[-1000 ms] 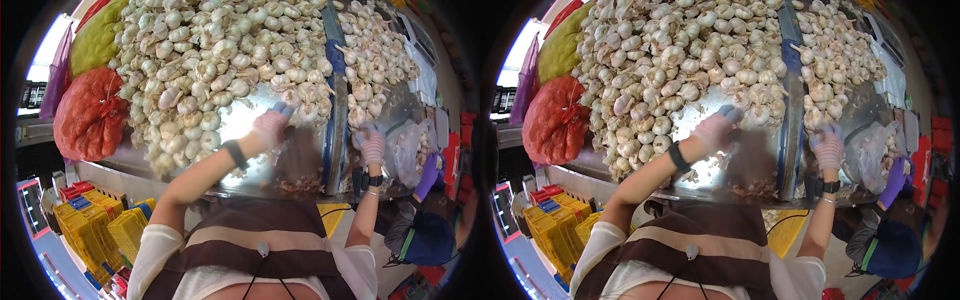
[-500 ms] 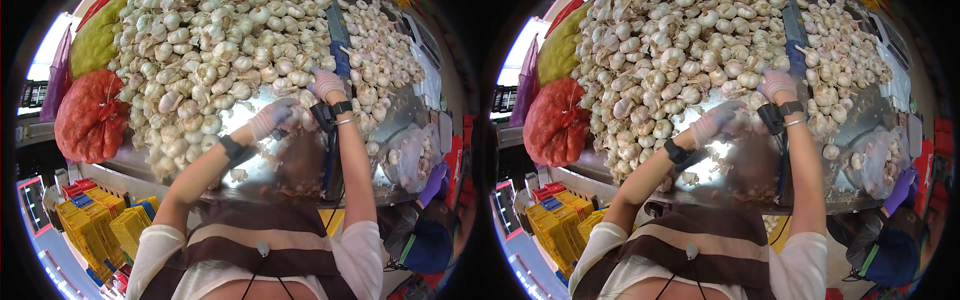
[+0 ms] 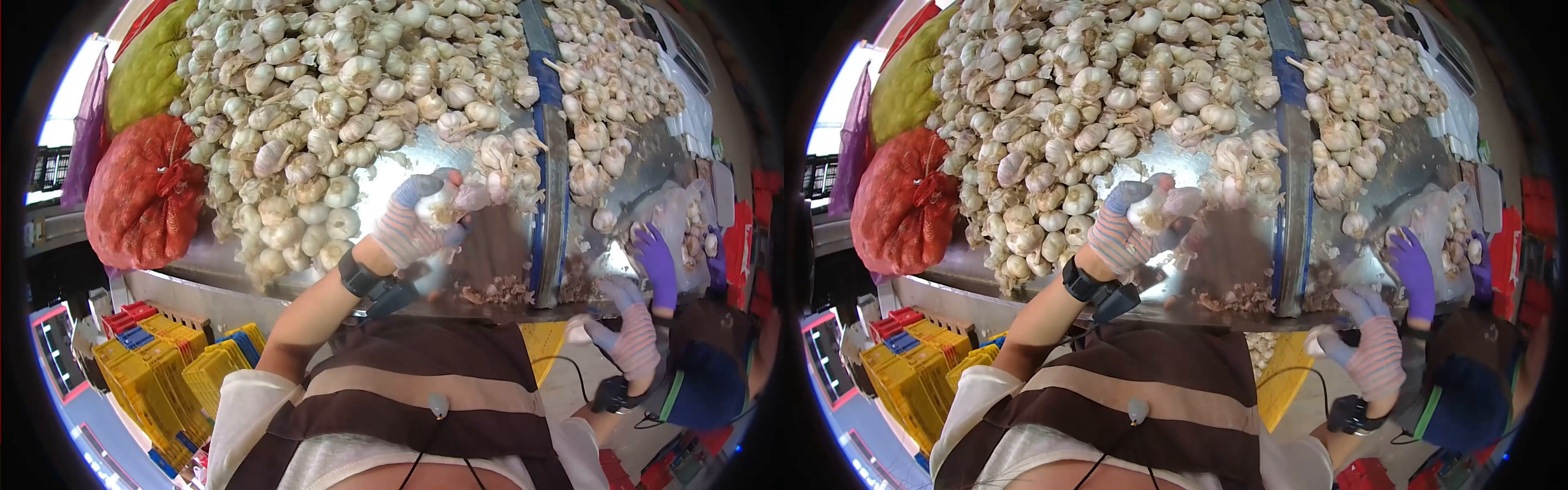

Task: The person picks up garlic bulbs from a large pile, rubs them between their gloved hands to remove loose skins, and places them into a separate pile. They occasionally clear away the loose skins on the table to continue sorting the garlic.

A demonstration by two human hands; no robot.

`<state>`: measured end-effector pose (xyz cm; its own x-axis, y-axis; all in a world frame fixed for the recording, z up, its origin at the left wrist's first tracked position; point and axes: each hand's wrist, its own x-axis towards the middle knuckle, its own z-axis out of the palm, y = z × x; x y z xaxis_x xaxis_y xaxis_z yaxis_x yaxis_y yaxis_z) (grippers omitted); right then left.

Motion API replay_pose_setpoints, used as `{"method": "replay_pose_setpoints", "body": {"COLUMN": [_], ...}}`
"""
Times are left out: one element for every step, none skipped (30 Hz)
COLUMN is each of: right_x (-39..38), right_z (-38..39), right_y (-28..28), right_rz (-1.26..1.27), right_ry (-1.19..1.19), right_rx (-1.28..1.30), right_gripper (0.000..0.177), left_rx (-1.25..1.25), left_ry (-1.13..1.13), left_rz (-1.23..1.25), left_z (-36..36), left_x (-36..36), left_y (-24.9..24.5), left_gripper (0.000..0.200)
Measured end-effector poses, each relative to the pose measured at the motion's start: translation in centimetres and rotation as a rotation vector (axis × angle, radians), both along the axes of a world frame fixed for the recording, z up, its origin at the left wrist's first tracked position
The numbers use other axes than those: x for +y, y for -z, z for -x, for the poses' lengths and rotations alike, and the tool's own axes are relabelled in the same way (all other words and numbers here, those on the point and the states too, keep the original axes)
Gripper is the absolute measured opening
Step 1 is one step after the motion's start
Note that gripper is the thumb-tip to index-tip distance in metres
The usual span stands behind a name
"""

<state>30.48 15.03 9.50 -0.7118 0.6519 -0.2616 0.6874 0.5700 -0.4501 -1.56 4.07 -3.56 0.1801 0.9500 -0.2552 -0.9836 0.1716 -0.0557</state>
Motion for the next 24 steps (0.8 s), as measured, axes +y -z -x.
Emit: {"method": "replay_pose_setpoints", "body": {"right_x": [-0.7, -1.0, -1.0, -1.7, -2.4, -2.8, -2.9, -3.2, -3.4, -3.3, -3.2, -3.1, -3.2, -3.3, -3.1, -2.0, -1.6, -1.3, -0.9, -0.3, 0.7, 1.7, 2.1, 2.3], "right_z": [0.6, 1.6, 3.2, 5.2, 7.3, 9.3, 11.4, 14.1, 16.0, 16.6, 17.2, 17.5, 17.5, 17.1, 16.7, 15.4, 15.0, 14.7, 14.1, 13.4, 13.2, 13.9, 14.3, 14.8], "right_y": [0.6, 1.5, 2.7, 3.9, 5.4, 7.6, 9.0, 8.6, 8.0, 8.0, 7.9, 7.9, 7.7, 7.5, 7.4, 8.3, 8.8, 9.2, 9.9, 11.8, 13.2, 13.7, 14.4, 15.2], "right_rz": [-0.062, 0.052, 0.166, 0.335, 0.505, 0.556, 0.605, 0.651, 0.698, 0.701, 0.538, 0.378, 0.382, 0.418, 0.453, 0.677, 0.679, 0.526, 0.369, 0.175, 0.049, -0.076, -0.077, -0.171], "right_ry": [0.022, 0.125, 0.225, 0.323, 0.417, 0.329, 0.235, 0.171, 0.107, 0.101, 0.065, 0.031, 0.027, -0.064, -0.153, -0.389, -0.391, -0.488, -0.577, -0.331, -0.174, -0.016, -0.016, -0.017], "right_rx": [0.005, 0.074, 0.146, 0.335, 0.525, 0.711, 0.896, 0.934, 0.97, 0.972, 0.874, 0.772, 0.772, 0.773, 0.774, 0.644, 0.645, 0.481, 0.314, 0.119, 0.064, 0.007, 0.005, 0.015], "right_gripper": [0.05, 0.051, 0.052, 0.054, 0.055, 0.055, 0.054, 0.045, 0.037, 0.037, 0.028, 0.019, 0.019, 0.016, 0.014, 0.019, 0.019, 0.023, 0.027, 0.034, 0.034, 0.033, 0.033, 0.035], "left_rx": [-0.02, -0.02, 0.046, 0.111, 0.114, 0.334, 0.553, 0.549, 0.551, 0.543, 0.537, 0.611, 0.612, 0.458, 0.302, 0.165, 0.166, 0.092, 0.018, -0.011, -0.015, -0.013, -0.01, -0.012], "left_ry": [0.014, 0.019, -0.001, -0.023, -0.024, -0.125, -0.227, -0.233, -0.236, -0.304, -0.374, -0.415, -0.42, -0.414, -0.405, -0.435, -0.437, -0.424, -0.409, -0.401, -0.399, -0.35, -0.303, -0.304], "left_rz": [-0.123, -0.124, -0.088, -0.052, -0.054, -0.041, -0.027, 0.025, 0.025, 0.048, 0.07, 0.1, 0.103, 0.164, 0.223, 0.22, 0.222, 0.247, 0.271, 0.268, 0.269, 0.255, 0.238, 0.237], "left_z": [-0.1, -0.4, -0.7, -1.1, -1.9, -2.8, -3.4, -3.3, -3.4, -3.4, -3.3, -2.5, -1.7, -0.9, -0.3, 0.0, 0.4, 0.6, 0.7, 0.6, 0.7, 0.7, 0.7, 0.6], "left_x": [-0.2, -0.3, -0.3, -0.3, -0.3, -0.1, -0.2, -0.5, -0.7, -0.9, -1.0, -1.2, -1.4, -1.7, -1.9, -2.2, -2.2, -2.1, -2.1, -2.2, -2.3, -2.5, -2.5, -2.4], "left_y": [0.5, 0.6, 0.5, 0.5, 0.2, -0.2, -0.7, -1.4, -1.4, -1.3, -1.2, -0.8, -0.4, -0.1, 0.1, -0.9, -1.6, -2.1, -2.4, -2.6, -2.2, -1.6, -1.2, -1.1], "left_gripper": [0.032, 0.032, 0.033, 0.035, 0.035, 0.041, 0.047, 0.059, 0.059, 0.061, 0.063, 0.059, 0.059, 0.055, 0.051, 0.036, 0.036, 0.032, 0.027, 0.016, 0.016, 0.018, 0.02, 0.02]}}
